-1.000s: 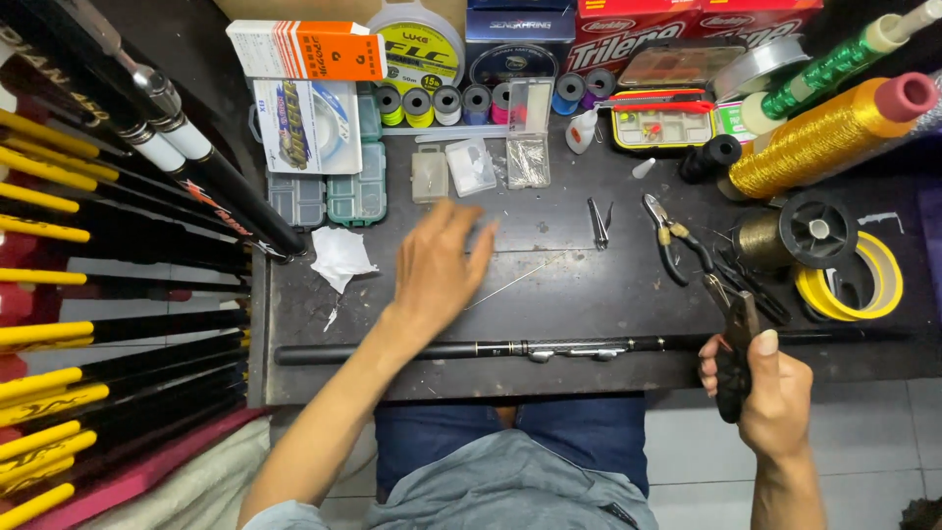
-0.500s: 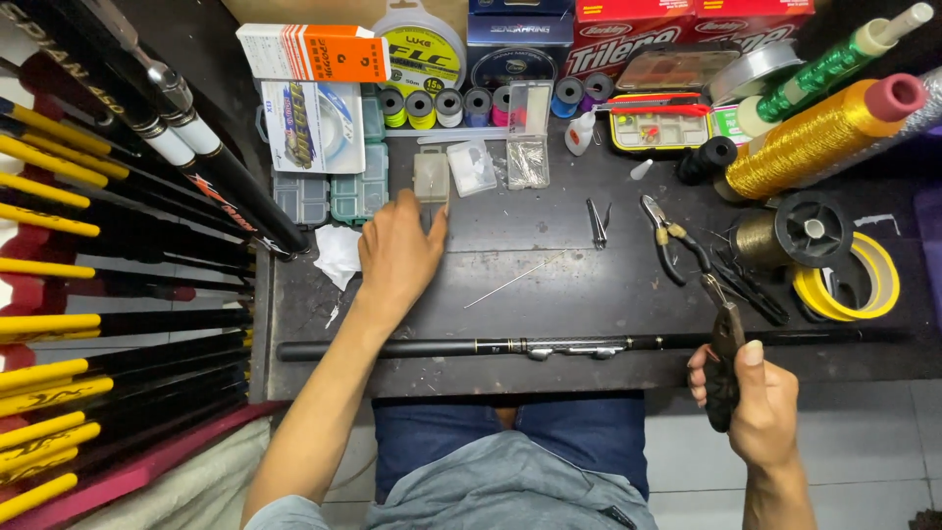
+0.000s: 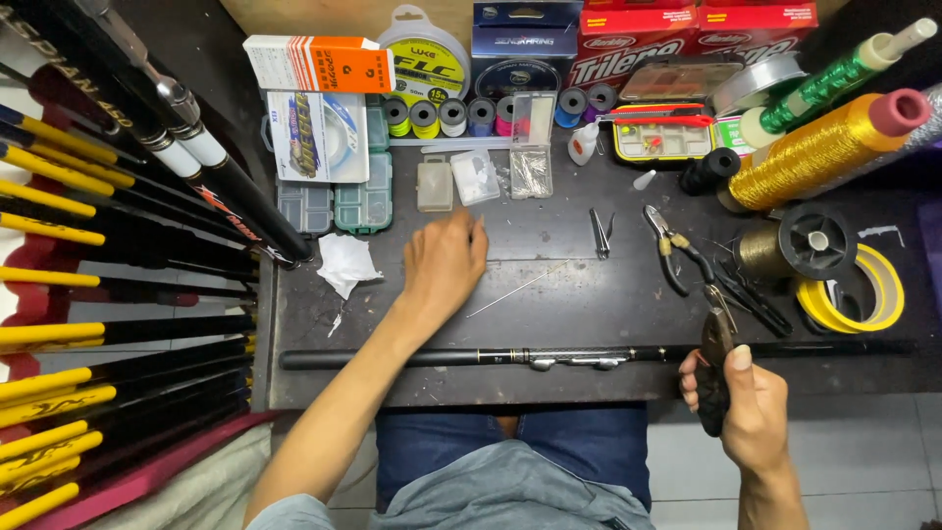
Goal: Selecting and preparing small metal guides to be attached to a fishing rod using pliers at a workbench.
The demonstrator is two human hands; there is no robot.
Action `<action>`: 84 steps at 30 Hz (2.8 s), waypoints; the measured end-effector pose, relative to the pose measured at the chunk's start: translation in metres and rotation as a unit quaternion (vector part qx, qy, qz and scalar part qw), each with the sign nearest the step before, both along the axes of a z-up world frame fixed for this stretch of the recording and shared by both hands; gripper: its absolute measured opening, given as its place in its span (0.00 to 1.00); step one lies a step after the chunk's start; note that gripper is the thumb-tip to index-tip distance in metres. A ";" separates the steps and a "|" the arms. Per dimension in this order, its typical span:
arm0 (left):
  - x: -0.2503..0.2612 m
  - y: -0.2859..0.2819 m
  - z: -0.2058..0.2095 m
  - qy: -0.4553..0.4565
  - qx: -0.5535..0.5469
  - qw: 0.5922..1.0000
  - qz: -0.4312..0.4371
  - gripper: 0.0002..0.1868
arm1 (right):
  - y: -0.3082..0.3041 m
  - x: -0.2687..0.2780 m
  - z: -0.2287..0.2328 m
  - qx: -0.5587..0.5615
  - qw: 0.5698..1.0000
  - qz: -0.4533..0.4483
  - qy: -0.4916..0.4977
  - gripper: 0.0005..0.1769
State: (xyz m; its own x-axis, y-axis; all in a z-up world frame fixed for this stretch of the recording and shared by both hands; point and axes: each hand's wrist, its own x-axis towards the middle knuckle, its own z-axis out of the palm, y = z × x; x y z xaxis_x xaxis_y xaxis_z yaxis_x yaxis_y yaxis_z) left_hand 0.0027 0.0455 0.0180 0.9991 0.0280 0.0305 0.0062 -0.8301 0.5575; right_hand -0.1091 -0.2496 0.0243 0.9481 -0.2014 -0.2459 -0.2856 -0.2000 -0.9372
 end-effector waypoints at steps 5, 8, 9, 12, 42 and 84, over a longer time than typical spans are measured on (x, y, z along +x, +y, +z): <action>0.015 -0.008 -0.016 -0.041 0.001 0.999 -0.013 0.14 | -0.003 0.000 -0.005 0.005 1.000 0.006 0.000 0.32; 0.018 -0.009 -0.017 -0.030 -0.002 0.999 -0.016 0.14 | -0.004 0.001 -0.007 0.011 1.000 0.008 0.000 0.32; 0.018 -0.009 -0.017 -0.029 -0.007 0.999 -0.017 0.14 | -0.005 0.001 -0.008 0.010 1.000 0.007 0.001 0.32; 0.018 -0.009 -0.014 -0.017 -0.012 1.000 -0.011 0.16 | 0.001 0.003 -0.003 -0.001 1.000 0.004 0.002 0.31; 0.029 0.032 0.014 0.047 0.063 0.997 0.015 0.25 | 0.006 0.001 -0.011 0.031 0.999 0.018 0.012 0.30; -0.063 -0.022 0.106 0.063 -0.681 0.699 -0.209 0.11 | 0.089 0.049 0.099 -0.245 0.833 0.439 -0.231 0.14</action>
State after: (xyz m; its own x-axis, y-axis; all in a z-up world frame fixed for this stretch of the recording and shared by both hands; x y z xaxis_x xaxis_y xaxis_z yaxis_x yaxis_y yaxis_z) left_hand -0.0601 0.0237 0.1245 0.9214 -0.3489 0.1712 0.0412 0.5257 0.8497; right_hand -0.0599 -0.1609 0.1234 0.7533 0.6511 0.0927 0.5405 -0.5326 -0.6513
